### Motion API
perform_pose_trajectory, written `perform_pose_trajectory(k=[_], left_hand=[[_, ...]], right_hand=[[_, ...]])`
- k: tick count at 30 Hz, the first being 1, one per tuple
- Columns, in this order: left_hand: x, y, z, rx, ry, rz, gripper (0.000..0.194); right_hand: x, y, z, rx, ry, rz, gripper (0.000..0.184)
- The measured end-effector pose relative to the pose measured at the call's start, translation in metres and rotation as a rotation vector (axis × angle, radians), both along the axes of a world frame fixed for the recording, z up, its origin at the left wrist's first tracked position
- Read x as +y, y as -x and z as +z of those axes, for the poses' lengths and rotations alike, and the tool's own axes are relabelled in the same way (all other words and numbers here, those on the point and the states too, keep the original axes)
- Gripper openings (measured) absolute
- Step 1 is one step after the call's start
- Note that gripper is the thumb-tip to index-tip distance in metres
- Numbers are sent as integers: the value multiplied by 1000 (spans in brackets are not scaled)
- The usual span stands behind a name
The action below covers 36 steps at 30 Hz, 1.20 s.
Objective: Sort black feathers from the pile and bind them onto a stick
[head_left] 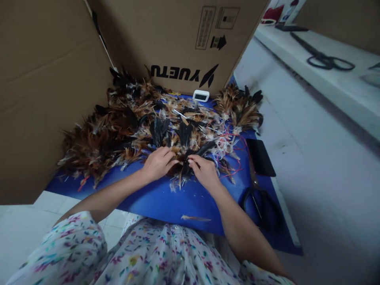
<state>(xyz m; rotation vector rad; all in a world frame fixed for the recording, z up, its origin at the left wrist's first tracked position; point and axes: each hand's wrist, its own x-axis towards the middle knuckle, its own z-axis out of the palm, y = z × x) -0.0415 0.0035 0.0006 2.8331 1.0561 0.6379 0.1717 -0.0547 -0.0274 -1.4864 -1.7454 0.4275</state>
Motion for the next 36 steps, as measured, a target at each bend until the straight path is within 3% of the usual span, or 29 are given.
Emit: perform_pose_trajectory(k=[8,13,22,29,36], left_hand=[[2,3,-19,-150,-285,-194,19],[-6,3,-26,-313,-408,-263,27],[-8,11,-20,-361,-263,-229,28],[3,13,-28,-419,-109,-78,25],[-5,10,-21,-486,-56,-104,21]], right_hand=[[2,0,-8,-112,-141,38,22],[-1,3,-3,-215,-249,63,19],[-7,2,18,-488,-427,59,18],[-9,-5,34,-622,-476,-51,32],[-12,-14,43,-656,-521,-68,39]])
